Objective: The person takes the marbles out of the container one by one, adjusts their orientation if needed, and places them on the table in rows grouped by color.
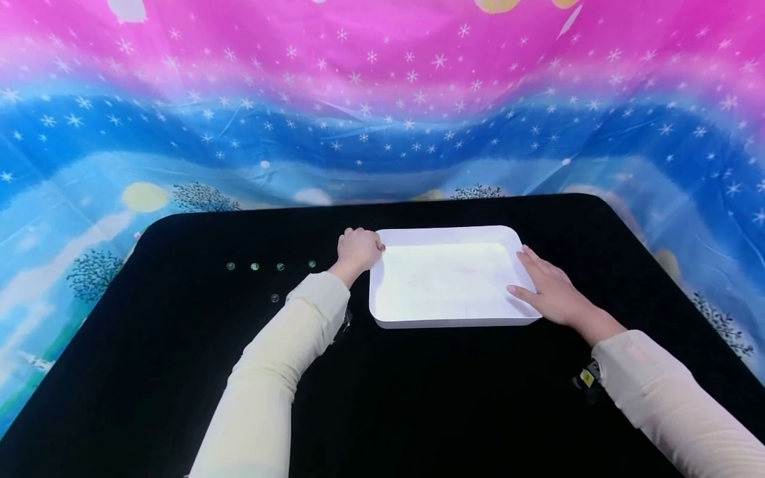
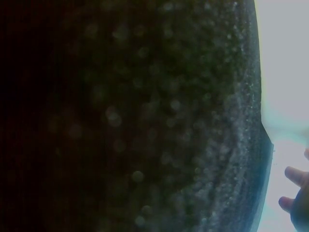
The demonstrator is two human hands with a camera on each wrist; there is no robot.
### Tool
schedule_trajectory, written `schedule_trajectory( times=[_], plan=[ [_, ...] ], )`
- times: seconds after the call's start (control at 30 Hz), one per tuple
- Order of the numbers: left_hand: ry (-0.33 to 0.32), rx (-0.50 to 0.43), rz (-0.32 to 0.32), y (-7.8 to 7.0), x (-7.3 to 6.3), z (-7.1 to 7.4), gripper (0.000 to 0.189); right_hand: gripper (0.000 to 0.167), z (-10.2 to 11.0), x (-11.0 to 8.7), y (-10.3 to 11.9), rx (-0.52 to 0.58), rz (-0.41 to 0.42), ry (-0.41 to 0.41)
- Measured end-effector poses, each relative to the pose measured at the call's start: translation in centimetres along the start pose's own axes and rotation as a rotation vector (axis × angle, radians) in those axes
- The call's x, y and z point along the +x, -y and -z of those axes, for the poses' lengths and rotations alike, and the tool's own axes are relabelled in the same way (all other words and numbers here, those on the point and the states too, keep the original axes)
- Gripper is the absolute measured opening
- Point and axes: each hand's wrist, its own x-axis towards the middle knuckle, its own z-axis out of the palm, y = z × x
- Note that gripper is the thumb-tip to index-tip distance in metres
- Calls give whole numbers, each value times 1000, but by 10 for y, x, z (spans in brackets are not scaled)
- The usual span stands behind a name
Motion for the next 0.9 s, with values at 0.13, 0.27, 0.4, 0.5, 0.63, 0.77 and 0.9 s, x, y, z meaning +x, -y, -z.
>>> schedule_trajectory(
  times=[0.13, 0.27, 0.4, 0.5, 0.63, 0.77, 0.9],
  plan=[
    [-50, -82, -15, 3, -4, 0, 17, 80, 1, 0, 1, -1, -5, 9],
    [-85, -212, -32, 6, -8, 1, 13, 80, 1, 0, 1, 1, -15, 22],
    [-110, -353, -46, 10, -11, 2, 13, 80, 1, 0, 2, 1, -21, 27],
    [-151, -443, -36, 14, -15, 2, 12, 80, 1, 0, 2, 2, -21, 25],
    [-214, -570, -8, 20, -22, 2, 10, 79, -1, 0, 2, -5, -14, 18],
    [-243, -714, 14, 27, -31, 3, 10, 79, -1, 0, 2, -11, -12, 19],
    [-219, -802, 37, 33, -42, 7, 11, 80, 1, 0, 3, -3, -15, 29]
  ],
)
